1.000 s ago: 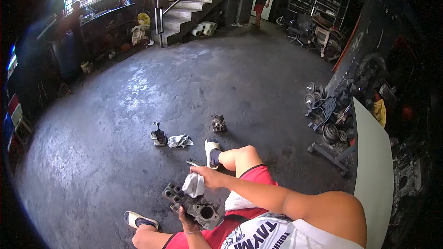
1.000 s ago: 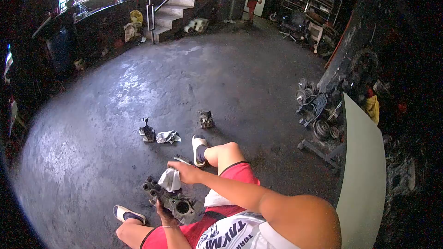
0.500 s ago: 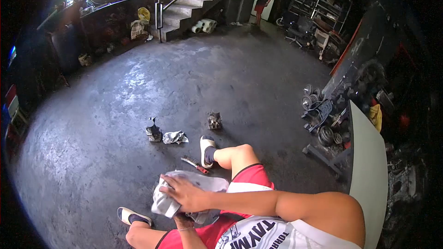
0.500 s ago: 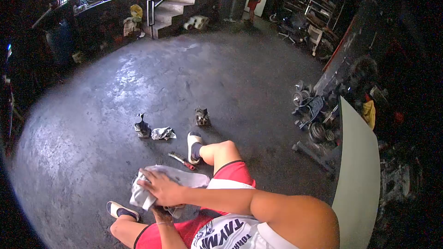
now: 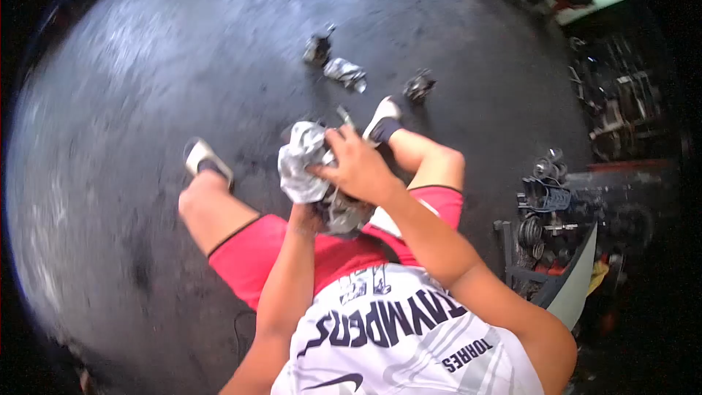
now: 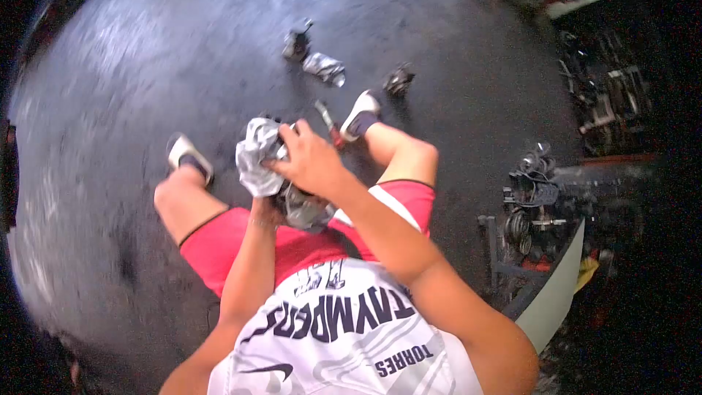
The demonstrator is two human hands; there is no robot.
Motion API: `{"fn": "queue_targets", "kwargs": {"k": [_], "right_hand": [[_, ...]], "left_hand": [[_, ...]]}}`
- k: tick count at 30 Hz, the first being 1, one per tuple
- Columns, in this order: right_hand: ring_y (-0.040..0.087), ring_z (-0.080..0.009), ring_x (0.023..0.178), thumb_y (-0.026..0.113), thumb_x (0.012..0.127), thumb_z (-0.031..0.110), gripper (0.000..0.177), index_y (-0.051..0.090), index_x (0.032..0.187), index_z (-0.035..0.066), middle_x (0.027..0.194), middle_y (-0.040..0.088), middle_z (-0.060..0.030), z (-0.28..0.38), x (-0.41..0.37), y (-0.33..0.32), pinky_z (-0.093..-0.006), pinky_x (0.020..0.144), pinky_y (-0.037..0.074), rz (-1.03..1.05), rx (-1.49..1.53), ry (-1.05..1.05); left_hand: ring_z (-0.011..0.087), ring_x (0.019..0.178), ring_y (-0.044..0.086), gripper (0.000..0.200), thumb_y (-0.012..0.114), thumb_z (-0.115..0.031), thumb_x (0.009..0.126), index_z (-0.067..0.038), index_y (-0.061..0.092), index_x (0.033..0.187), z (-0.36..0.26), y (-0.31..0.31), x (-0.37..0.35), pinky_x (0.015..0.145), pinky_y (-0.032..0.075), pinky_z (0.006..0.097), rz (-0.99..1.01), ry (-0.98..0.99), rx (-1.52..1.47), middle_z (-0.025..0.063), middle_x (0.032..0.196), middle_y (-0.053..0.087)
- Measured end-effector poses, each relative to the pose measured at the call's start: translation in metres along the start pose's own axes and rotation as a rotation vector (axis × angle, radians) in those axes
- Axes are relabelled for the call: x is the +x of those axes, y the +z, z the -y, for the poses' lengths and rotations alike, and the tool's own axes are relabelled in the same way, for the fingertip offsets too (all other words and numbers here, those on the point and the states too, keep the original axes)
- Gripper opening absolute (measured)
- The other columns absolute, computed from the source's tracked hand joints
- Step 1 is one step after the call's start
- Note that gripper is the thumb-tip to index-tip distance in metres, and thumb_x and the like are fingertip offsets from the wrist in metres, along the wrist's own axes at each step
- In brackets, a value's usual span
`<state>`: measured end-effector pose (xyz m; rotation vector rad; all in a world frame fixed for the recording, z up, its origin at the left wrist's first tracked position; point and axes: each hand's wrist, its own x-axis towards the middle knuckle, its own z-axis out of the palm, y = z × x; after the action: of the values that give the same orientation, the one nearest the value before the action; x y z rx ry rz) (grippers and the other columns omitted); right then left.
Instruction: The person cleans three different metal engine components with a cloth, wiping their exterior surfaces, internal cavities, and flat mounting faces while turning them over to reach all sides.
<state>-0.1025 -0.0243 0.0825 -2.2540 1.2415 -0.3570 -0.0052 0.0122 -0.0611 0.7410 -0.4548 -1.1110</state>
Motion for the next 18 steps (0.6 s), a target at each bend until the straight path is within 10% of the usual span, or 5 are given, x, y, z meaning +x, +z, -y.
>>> {"fn": "queue_targets", "kwargs": {"k": [3,6,9,13,18], "right_hand": [[0.055,-0.0375,0.085,0.061,0.079,0.033,0.036,0.054,0.095,0.001,0.091,0.054,-0.0199,0.003,-0.008,0.003,-0.0444,0.072,0.043,0.025,-0.072,-0.209],[0.057,-0.0388,0.079,0.058,0.080,0.019,0.022,0.056,0.091,0.000,0.080,0.058,-0.0242,-0.014,0.006,-0.008,-0.0435,0.066,0.044,0.089,0.332,-0.047],[0.058,-0.0401,0.073,0.053,0.075,0.007,0.018,0.057,0.092,0.001,0.080,0.058,-0.0256,-0.048,0.022,-0.014,-0.0407,0.061,0.044,-0.438,0.125,0.046],[0.051,-0.0064,0.074,0.052,0.080,0.012,0.018,0.057,0.087,-0.004,0.078,0.058,-0.0028,-0.043,0.026,-0.055,-0.0263,0.066,0.043,-0.419,0.916,0.134],[0.055,-0.0244,0.083,0.058,0.079,0.017,0.022,0.053,0.096,0.004,0.090,0.056,-0.0124,-0.008,0.019,-0.039,-0.0313,0.071,0.044,-0.227,0.104,-0.298]], "left_hand": [[0.0143,0.089,0.055,0.019,0.048,-0.009,0.087,-0.005,0.053,0.106,-0.038,0.026,-0.021,0.075,0.049,0.0265,-0.111,-0.374,-0.369,0.0030,0.097,0.056],[0.0174,0.098,0.056,0.034,0.052,-0.022,0.088,-0.007,0.047,0.118,-0.041,0.021,-0.020,0.082,0.048,0.0300,0.020,-0.350,-0.290,0.0057,0.106,0.056],[0.0212,0.097,0.058,0.064,0.059,-0.053,0.079,-0.007,0.045,0.121,-0.042,0.021,-0.027,0.083,0.049,0.0359,0.042,-0.517,-0.337,0.0085,0.109,0.057],[0.0209,0.094,0.059,0.062,0.059,-0.051,0.080,-0.009,0.042,0.123,-0.038,0.021,-0.024,0.081,0.049,0.0346,0.059,-0.562,-0.394,0.0087,0.107,0.057],[0.0200,0.096,0.057,0.065,0.060,-0.048,0.081,-0.010,0.035,0.127,-0.037,0.029,-0.024,0.082,0.049,0.0328,0.079,-0.477,-0.278,0.0082,0.109,0.054]]}}
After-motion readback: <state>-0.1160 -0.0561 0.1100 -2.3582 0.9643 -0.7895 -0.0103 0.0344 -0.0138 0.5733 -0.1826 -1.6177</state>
